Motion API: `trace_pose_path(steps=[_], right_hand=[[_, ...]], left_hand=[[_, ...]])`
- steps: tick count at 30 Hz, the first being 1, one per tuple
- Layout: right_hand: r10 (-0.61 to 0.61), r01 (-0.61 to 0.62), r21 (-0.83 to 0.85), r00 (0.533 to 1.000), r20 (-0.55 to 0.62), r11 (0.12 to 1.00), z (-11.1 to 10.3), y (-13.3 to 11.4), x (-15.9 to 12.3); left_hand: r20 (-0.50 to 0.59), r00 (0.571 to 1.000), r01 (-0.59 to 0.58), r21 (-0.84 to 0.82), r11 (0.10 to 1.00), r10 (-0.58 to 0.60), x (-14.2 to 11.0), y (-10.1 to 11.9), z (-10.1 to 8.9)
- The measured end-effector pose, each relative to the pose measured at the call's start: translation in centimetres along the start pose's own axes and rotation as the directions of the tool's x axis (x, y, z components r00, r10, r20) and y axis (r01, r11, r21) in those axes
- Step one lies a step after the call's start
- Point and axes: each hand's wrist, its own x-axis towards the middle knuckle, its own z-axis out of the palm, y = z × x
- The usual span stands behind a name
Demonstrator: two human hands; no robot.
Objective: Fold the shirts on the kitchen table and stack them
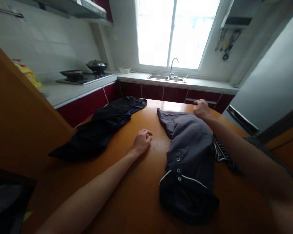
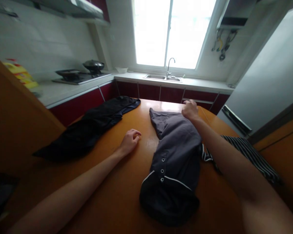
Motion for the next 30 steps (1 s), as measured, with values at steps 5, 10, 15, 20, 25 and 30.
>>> trace_pose_path(steps=[5,10,15,20,25,30], right_hand=[[-0.233,0.232,0.027,0.966,0.109,0.972,-2.1,0.0,-12.0],[-0.195,0.202,-0.049,0.973,0.120,0.978,-6.0,3.0,-21.5],[-0.132,0.175,-0.265,0.976,0.171,0.948,-6.3,6.2,-24.7],[-0.014,0.175,-0.443,0.939,0.343,0.879,-6.0,6.7,-24.3],[0.008,0.204,-0.441,0.901,0.433,0.874,-6.8,7.0,-23.6],[0.023,0.206,-0.471,0.900,0.436,0.857,-7.4,6.6,-23.8]], left_hand=[[0.076,0.996,-0.055,0.060,0.997,0.050,-0.2,0.4,-0.2],[0.195,0.974,-0.138,0.084,0.987,0.120,-1.0,1.9,-0.1],[0.366,0.895,-0.273,-0.009,0.962,0.257,-3.1,5.7,0.5],[0.406,0.872,-0.273,-0.056,0.960,0.272,-4.5,7.3,1.6],[0.359,0.911,-0.171,-0.120,0.978,0.204,-3.8,6.0,1.9],[-0.309,0.936,0.073,-0.302,0.951,-0.170,-1.0,3.3,-0.7]])
